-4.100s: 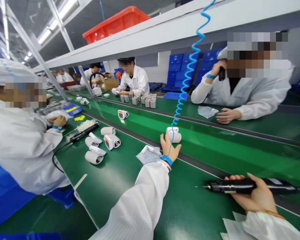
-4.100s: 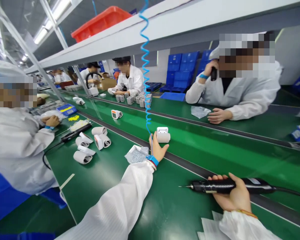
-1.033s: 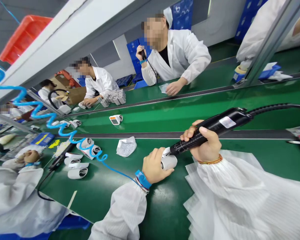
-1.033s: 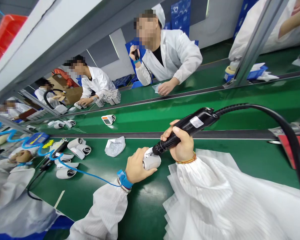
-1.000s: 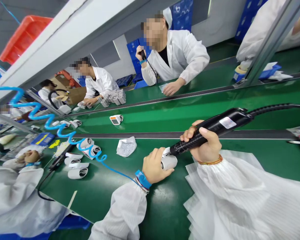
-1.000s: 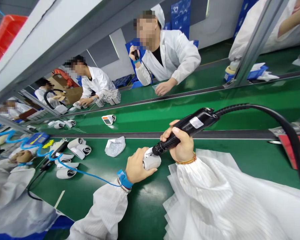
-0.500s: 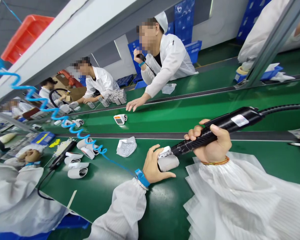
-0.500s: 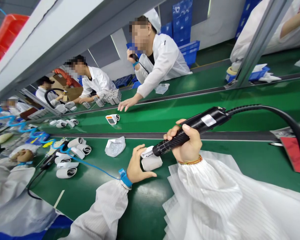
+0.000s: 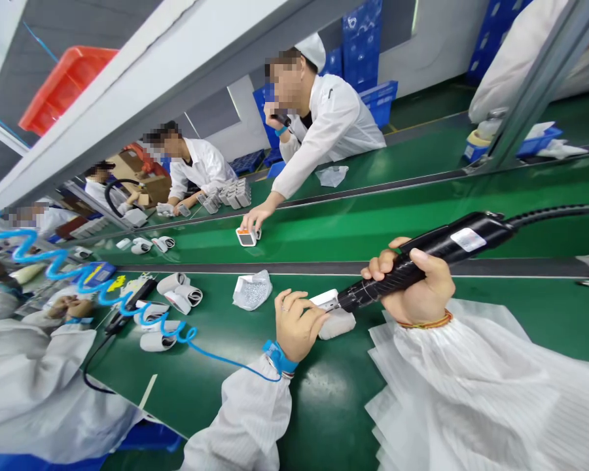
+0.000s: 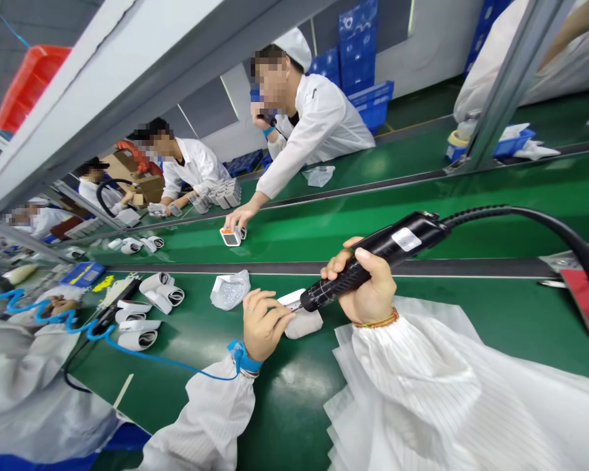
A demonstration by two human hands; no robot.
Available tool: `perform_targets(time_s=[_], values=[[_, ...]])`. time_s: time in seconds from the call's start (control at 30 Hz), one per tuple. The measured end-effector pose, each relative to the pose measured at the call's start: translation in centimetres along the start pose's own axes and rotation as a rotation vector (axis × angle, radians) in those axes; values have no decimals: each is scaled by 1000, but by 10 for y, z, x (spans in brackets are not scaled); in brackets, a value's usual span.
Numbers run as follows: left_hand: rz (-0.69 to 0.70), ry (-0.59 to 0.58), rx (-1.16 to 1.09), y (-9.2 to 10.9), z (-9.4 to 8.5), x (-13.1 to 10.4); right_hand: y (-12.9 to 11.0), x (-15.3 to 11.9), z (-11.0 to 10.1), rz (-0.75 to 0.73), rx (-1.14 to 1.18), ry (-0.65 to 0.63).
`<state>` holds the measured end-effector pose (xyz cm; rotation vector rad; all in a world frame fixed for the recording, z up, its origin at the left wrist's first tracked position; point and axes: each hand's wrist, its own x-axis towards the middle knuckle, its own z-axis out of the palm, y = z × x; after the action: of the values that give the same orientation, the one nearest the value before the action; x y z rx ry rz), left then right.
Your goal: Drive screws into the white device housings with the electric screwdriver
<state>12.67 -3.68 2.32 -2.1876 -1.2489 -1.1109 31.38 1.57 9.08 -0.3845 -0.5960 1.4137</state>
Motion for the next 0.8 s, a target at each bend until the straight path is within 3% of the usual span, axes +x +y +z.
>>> perform_targets(time_s=[0.43, 0.8], values=[[-118, 2, -159, 0, 3, -4, 0, 6, -4, 97, 87, 163], [-271, 24, -270, 3, 11, -9, 0, 1, 1, 40, 18, 96]])
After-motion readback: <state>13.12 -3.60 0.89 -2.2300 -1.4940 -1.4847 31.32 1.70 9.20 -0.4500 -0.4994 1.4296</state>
